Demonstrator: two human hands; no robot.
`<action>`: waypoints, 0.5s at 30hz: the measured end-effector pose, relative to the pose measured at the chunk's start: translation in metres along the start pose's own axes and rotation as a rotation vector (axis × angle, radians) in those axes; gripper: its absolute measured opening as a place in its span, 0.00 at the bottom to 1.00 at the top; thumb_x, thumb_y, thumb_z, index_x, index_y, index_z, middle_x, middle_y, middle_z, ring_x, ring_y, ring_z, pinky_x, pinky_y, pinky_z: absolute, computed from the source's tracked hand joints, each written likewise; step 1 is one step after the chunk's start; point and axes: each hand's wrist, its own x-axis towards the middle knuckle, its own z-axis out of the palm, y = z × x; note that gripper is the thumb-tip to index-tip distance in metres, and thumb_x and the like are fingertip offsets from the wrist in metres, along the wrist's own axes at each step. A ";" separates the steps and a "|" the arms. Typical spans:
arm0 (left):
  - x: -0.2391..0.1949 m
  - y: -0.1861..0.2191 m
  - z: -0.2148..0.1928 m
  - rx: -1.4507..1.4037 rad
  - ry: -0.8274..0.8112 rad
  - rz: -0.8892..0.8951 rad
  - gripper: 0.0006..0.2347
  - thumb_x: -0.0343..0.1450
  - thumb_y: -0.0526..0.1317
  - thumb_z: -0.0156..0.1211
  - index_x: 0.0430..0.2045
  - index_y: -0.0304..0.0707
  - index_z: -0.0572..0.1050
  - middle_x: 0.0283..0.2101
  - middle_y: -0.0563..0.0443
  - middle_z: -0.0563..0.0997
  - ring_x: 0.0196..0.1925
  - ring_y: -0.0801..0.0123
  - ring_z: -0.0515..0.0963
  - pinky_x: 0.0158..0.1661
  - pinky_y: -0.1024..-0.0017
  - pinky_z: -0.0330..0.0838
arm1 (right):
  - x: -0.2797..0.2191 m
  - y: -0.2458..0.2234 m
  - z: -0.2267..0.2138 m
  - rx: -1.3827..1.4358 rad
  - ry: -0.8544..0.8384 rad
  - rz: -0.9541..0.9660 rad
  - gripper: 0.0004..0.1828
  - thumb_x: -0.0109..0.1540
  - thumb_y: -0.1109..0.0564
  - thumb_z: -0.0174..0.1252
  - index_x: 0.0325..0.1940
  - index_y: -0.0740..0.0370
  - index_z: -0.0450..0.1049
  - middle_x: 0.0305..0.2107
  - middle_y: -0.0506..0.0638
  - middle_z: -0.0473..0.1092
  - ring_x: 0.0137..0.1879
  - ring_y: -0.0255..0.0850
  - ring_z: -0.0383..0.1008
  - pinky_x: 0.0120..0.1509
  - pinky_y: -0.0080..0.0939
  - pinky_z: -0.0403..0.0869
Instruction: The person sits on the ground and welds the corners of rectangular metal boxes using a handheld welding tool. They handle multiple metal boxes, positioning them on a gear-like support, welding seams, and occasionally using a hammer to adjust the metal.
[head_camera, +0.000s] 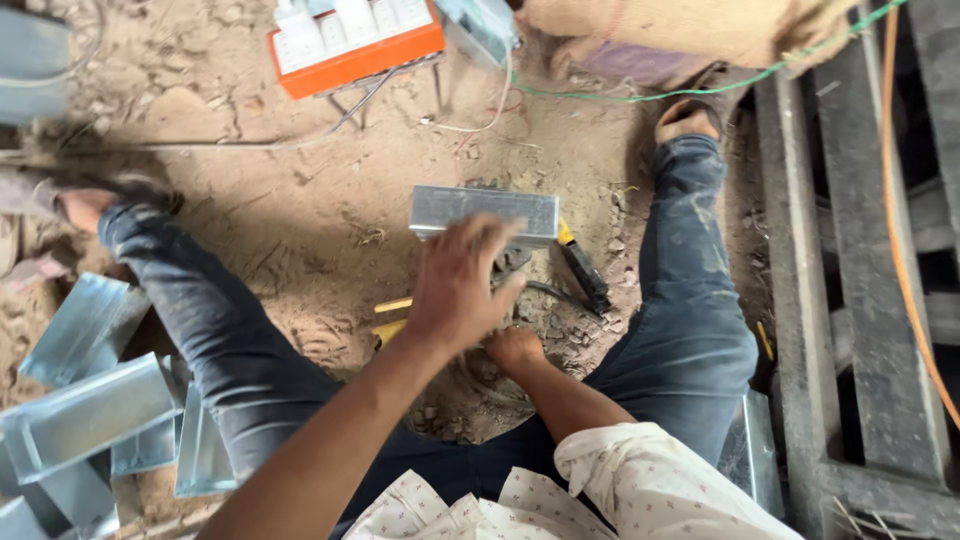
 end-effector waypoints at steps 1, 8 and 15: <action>0.019 -0.003 0.004 0.061 0.039 0.029 0.31 0.63 0.42 0.71 0.64 0.44 0.67 0.59 0.42 0.73 0.61 0.52 0.72 0.62 0.49 0.62 | -0.001 0.001 0.002 -0.016 0.026 -0.007 0.18 0.68 0.56 0.50 0.61 0.52 0.74 0.57 0.54 0.73 0.61 0.49 0.75 0.57 0.51 0.77; 0.091 -0.007 0.001 0.462 -0.495 -0.097 0.25 0.67 0.31 0.64 0.62 0.42 0.69 0.60 0.44 0.74 0.62 0.55 0.74 0.62 0.51 0.65 | -0.019 -0.003 -0.022 -0.043 0.150 -0.061 0.17 0.55 0.54 0.68 0.48 0.55 0.81 0.49 0.53 0.76 0.57 0.50 0.77 0.54 0.49 0.78; 0.087 0.013 -0.035 0.371 -0.553 -0.186 0.19 0.55 0.45 0.81 0.37 0.44 0.82 0.43 0.45 0.84 0.46 0.55 0.83 0.46 0.59 0.77 | -0.121 0.023 -0.118 0.335 0.175 -0.229 0.16 0.46 0.52 0.69 0.36 0.58 0.80 0.34 0.56 0.79 0.43 0.52 0.81 0.51 0.50 0.77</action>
